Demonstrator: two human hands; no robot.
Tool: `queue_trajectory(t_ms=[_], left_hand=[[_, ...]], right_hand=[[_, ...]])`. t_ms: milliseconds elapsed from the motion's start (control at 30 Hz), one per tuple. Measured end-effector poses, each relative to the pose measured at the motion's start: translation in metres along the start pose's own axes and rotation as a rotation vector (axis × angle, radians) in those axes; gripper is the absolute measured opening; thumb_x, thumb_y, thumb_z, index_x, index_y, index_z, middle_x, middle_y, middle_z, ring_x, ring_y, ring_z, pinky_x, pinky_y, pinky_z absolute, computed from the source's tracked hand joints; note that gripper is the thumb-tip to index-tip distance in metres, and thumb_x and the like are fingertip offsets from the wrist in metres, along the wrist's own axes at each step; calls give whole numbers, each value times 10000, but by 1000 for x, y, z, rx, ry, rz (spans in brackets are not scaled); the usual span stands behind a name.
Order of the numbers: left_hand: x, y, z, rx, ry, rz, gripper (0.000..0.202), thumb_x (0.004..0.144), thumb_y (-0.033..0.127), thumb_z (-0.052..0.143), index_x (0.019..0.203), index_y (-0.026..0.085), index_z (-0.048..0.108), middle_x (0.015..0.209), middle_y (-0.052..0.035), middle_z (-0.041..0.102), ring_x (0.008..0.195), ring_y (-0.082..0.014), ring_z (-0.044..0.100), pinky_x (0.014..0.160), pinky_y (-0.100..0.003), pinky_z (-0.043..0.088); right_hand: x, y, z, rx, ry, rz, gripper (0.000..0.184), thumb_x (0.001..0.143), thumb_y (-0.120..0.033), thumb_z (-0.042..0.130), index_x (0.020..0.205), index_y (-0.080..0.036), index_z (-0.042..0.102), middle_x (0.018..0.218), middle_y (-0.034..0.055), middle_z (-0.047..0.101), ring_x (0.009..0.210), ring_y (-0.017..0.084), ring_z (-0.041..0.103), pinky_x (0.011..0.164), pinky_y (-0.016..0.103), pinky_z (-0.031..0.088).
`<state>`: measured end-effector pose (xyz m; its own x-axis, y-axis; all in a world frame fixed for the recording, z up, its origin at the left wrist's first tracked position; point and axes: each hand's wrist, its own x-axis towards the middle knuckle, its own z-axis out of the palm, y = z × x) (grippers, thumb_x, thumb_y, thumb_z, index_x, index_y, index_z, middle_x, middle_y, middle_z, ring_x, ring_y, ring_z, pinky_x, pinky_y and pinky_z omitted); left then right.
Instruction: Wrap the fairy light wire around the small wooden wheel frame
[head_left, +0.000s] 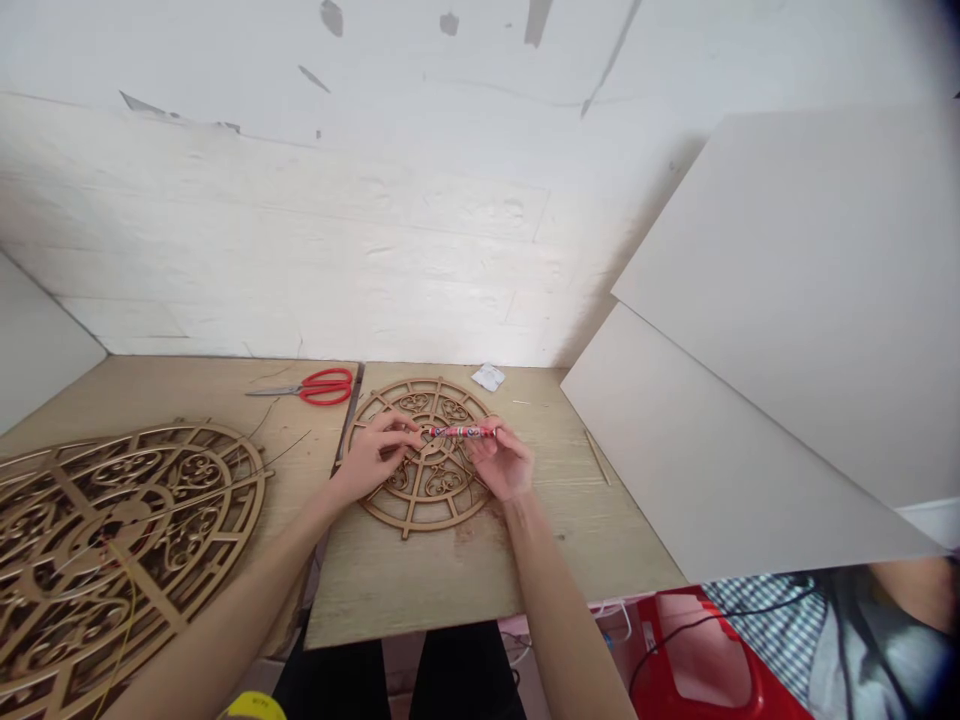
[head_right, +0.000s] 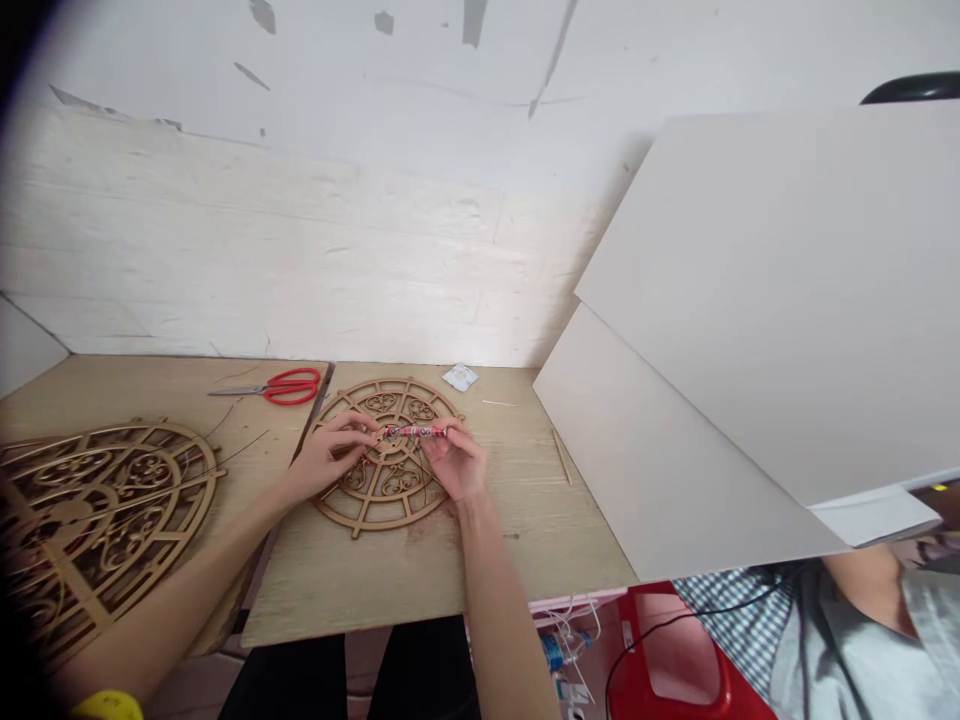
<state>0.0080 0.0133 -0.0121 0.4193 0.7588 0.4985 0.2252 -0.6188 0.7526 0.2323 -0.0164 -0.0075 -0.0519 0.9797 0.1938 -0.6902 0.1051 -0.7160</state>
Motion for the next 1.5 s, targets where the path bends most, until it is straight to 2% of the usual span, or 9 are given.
queue_trajectory(t_ms=[133, 267, 367, 500, 600, 700, 933, 1267, 1500], left_hand=[[-2, -2, 1, 101, -23, 115, 159, 865, 230, 625, 868, 240, 784, 1027, -88, 683, 838, -178, 621, 735, -344, 541], [0, 0, 2, 42, 65, 71, 184, 891, 280, 609, 951, 250, 780, 1061, -79, 716, 949, -206, 664, 836, -393, 548], [1, 2, 2, -48, 144, -76, 203, 875, 346, 625, 943, 241, 784, 1020, -77, 747, 963, -229, 683, 882, -429, 546], [1, 3, 6, -259, 218, -354, 320, 777, 472, 710, 926, 197, 774, 911, -94, 771, 836, -250, 712, 794, -440, 581], [2, 4, 9, -394, 268, -455, 448, 676, 521, 782, 941, 164, 737, 836, -100, 770, 798, -261, 721, 737, -418, 590], [3, 6, 10, -438, 281, -464, 466, 650, 536, 794, 906, 160, 695, 795, -99, 765, 792, -265, 728, 678, -383, 586], [2, 9, 13, -415, 232, -438, 398, 694, 535, 753, 856, 174, 708, 707, -69, 750, 587, -191, 673, 574, -343, 569], [2, 13, 14, -400, 212, -445, 359, 703, 455, 754, 902, 158, 741, 706, -69, 750, 553, -171, 652, 542, -306, 553], [0, 10, 15, -340, 228, -453, 378, 701, 496, 746, 882, 164, 748, 708, -66, 750, 528, -163, 627, 522, -306, 539]], right_hand=[[0, 0, 0, -16, -2, 7, 94, 734, -302, 705, 729, -217, 663, 515, -54, 340, 481, 112, 312, 491, 294, 343], [0, 0, 0, -25, 13, 0, 105, 752, -312, 695, 733, -220, 649, 530, -56, 325, 501, 120, 344, 527, 304, 383], [-1, 1, 1, -18, -16, 3, 107, 749, -307, 692, 715, -221, 637, 538, -49, 336, 528, 129, 357, 570, 314, 384], [-1, 2, 2, 3, -66, 8, 96, 737, -283, 689, 688, -220, 636, 547, -39, 363, 546, 132, 344, 589, 310, 354], [-1, 3, 3, -22, -42, 4, 87, 738, -293, 682, 704, -227, 636, 552, -38, 352, 535, 136, 319, 568, 309, 331], [-1, 4, 3, -49, -17, 4, 95, 737, -310, 682, 709, -233, 633, 552, -37, 347, 532, 141, 323, 556, 313, 333], [-1, 5, 2, -50, -29, 9, 102, 726, -311, 693, 685, -231, 644, 548, -43, 336, 530, 132, 337, 569, 314, 360], [-2, 5, 5, -46, -57, 55, 105, 713, -317, 708, 690, -229, 654, 544, -37, 359, 556, 138, 336, 583, 301, 321], [-2, 7, 7, -89, -52, 78, 95, 719, -314, 711, 735, -230, 671, 535, -39, 394, 556, 144, 374, 599, 316, 346]])
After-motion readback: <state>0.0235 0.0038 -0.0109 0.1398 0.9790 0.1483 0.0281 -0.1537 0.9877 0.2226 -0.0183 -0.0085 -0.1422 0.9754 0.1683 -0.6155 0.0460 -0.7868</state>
